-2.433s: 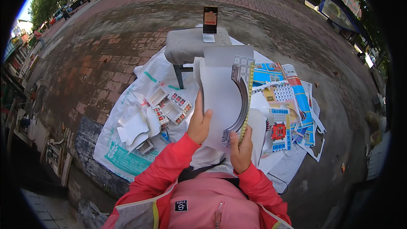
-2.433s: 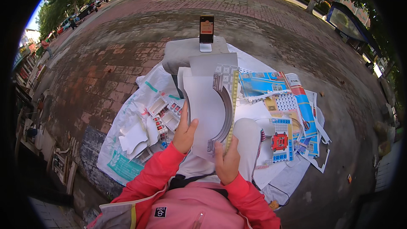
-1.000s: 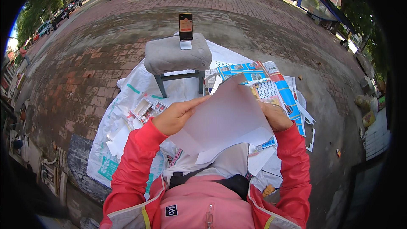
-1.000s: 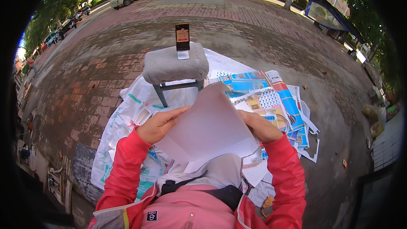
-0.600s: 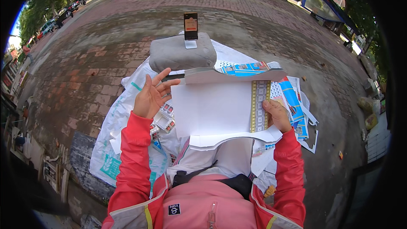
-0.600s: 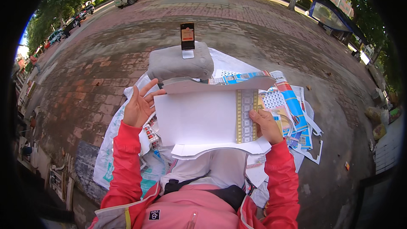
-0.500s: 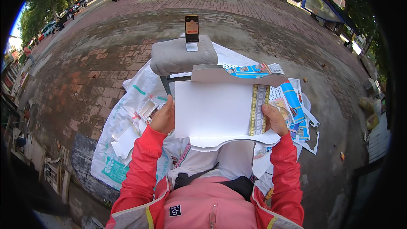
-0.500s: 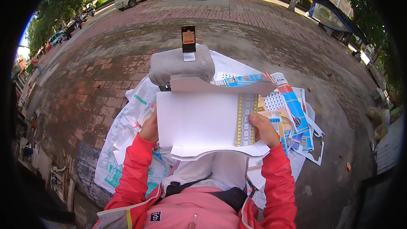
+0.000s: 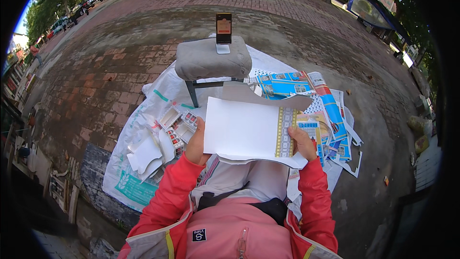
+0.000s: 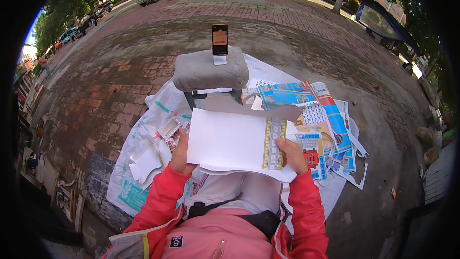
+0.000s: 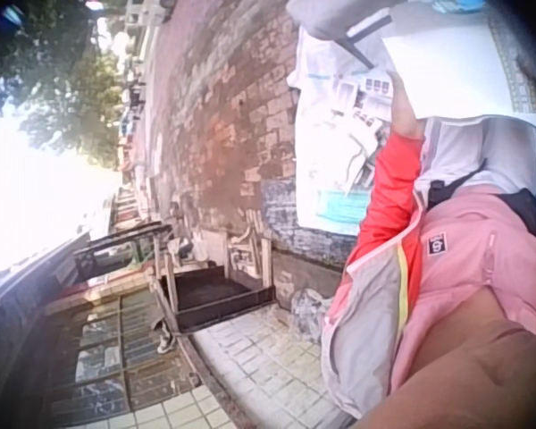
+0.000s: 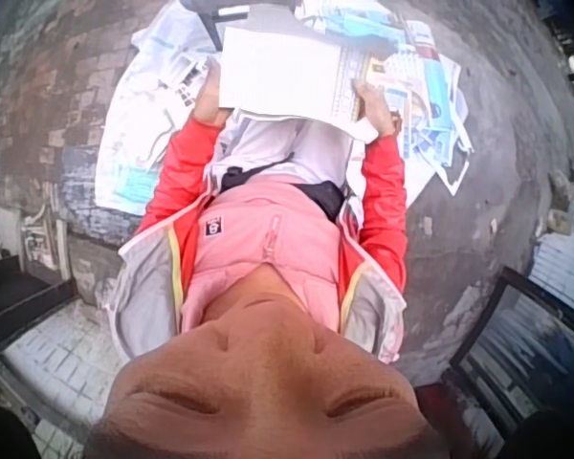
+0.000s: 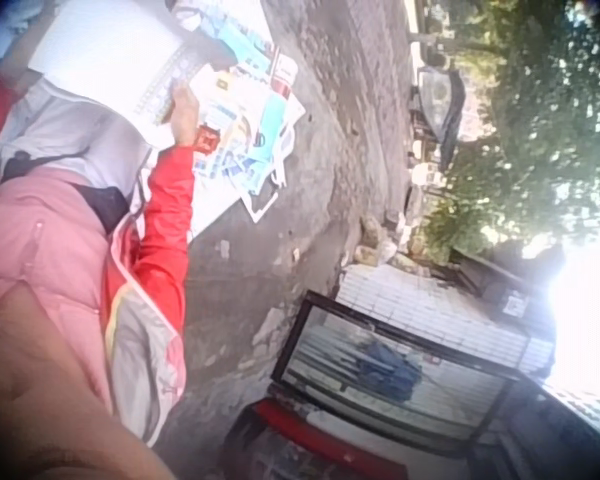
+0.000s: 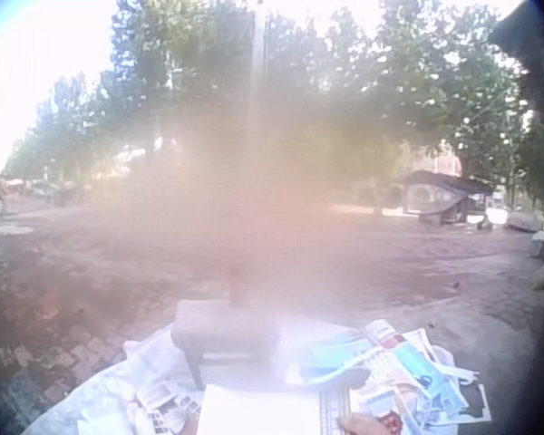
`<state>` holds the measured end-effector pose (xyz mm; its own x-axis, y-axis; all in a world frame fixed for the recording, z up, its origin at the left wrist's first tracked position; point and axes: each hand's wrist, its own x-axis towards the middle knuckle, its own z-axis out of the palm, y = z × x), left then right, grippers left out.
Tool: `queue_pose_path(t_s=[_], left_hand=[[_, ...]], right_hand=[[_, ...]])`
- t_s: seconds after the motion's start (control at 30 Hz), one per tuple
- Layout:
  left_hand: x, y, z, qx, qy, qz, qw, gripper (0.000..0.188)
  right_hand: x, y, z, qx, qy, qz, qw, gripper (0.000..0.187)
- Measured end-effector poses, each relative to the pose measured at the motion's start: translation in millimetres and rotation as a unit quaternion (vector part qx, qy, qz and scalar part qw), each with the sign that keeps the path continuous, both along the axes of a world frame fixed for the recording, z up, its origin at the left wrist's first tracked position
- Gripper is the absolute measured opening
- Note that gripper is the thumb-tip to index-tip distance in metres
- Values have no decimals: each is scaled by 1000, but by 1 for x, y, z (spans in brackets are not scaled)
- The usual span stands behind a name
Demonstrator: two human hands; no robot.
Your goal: The person sits on the ground and assembles a paper model by folding and interlocking pre-cut pieces. They handle multiple sheets, fold along perforated lines, and connect components to form a three-dimensional structure.
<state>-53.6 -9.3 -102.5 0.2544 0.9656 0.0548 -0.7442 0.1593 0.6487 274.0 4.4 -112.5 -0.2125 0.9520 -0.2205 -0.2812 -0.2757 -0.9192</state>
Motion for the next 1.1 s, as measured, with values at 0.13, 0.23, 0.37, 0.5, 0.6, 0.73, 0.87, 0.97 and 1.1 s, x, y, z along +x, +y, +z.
queue_pose_path(t_s=[0.13, 0.23, 0.37, 0.5, 0.6, 0.73, 0.87, 0.97, 1.1], left_hand=[[-6, 6, 10, 111, 276, 164, 941, 53], [-10, 9, 11, 161, 339, 239, 896, 44], [-8, 9, 14, 317, 520, 288, 739, 34], [-3, 13, 20, 239, 482, 258, 803, 43], [4, 15, 15, 180, 400, 254, 862, 52], [9, 14, -3, 72, 305, 181, 932, 58], [10, 7, -19, 48, 366, 57, 928, 53], [20, 1, -24, 50, 306, 70, 948, 47], [36, -7, -18, 102, 313, 122, 936, 50]], right_hand=[[8, -4, -8, 20, -125, 1, 992, 33], [9, -8, -8, 45, -104, 2, 994, 33], [5, -12, -1, 66, -74, 5, 995, 32], [1, -16, 5, 79, -84, 1, 993, 31], [0, -18, 6, 108, -93, -20, 990, 30], [-3, -17, 3, 148, -84, -82, 982, 30], [-6, -15, -3, 171, -21, -170, 970, 31], [-5, -14, -5, 170, -12, -186, 968, 31], [-2, -12, -6, 119, -11, -190, 974, 29]])
